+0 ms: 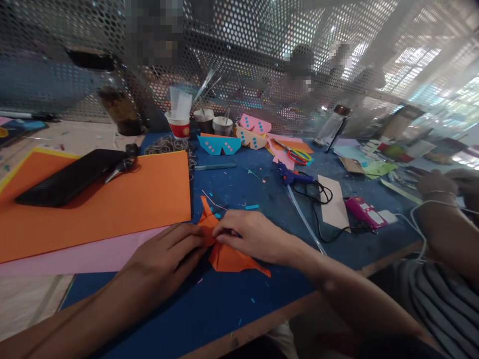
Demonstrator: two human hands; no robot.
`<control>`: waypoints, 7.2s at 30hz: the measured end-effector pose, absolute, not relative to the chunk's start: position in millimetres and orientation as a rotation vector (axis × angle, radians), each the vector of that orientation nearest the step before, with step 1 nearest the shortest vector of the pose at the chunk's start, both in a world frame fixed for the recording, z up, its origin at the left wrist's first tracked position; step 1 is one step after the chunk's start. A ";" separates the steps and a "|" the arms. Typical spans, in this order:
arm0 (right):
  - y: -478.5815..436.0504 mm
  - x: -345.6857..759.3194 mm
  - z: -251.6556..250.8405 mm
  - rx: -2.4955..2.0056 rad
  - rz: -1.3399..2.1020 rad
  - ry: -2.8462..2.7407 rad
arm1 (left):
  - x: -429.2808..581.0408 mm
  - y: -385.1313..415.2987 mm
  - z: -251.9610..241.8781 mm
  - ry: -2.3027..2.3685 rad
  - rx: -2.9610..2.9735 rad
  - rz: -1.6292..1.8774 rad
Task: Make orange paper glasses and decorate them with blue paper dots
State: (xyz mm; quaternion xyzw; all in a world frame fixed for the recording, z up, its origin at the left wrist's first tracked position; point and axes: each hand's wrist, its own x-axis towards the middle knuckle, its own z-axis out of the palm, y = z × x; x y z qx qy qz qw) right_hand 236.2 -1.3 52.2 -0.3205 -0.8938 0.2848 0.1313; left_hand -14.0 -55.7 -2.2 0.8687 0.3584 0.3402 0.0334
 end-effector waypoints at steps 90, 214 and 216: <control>-5.7 222.6 47.2 -1.176 0.907 -2.442 | -10.8 -44.7 11.1 1.300 2.411 0.850; -3.9 214.5 43.5 -1.268 0.974 -2.374 | -25.8 -72.7 10.9 0.903 3.054 0.802; -3.9 214.4 43.2 -1.267 0.970 -2.379 | -26.0 -71.4 11.8 0.882 3.044 0.855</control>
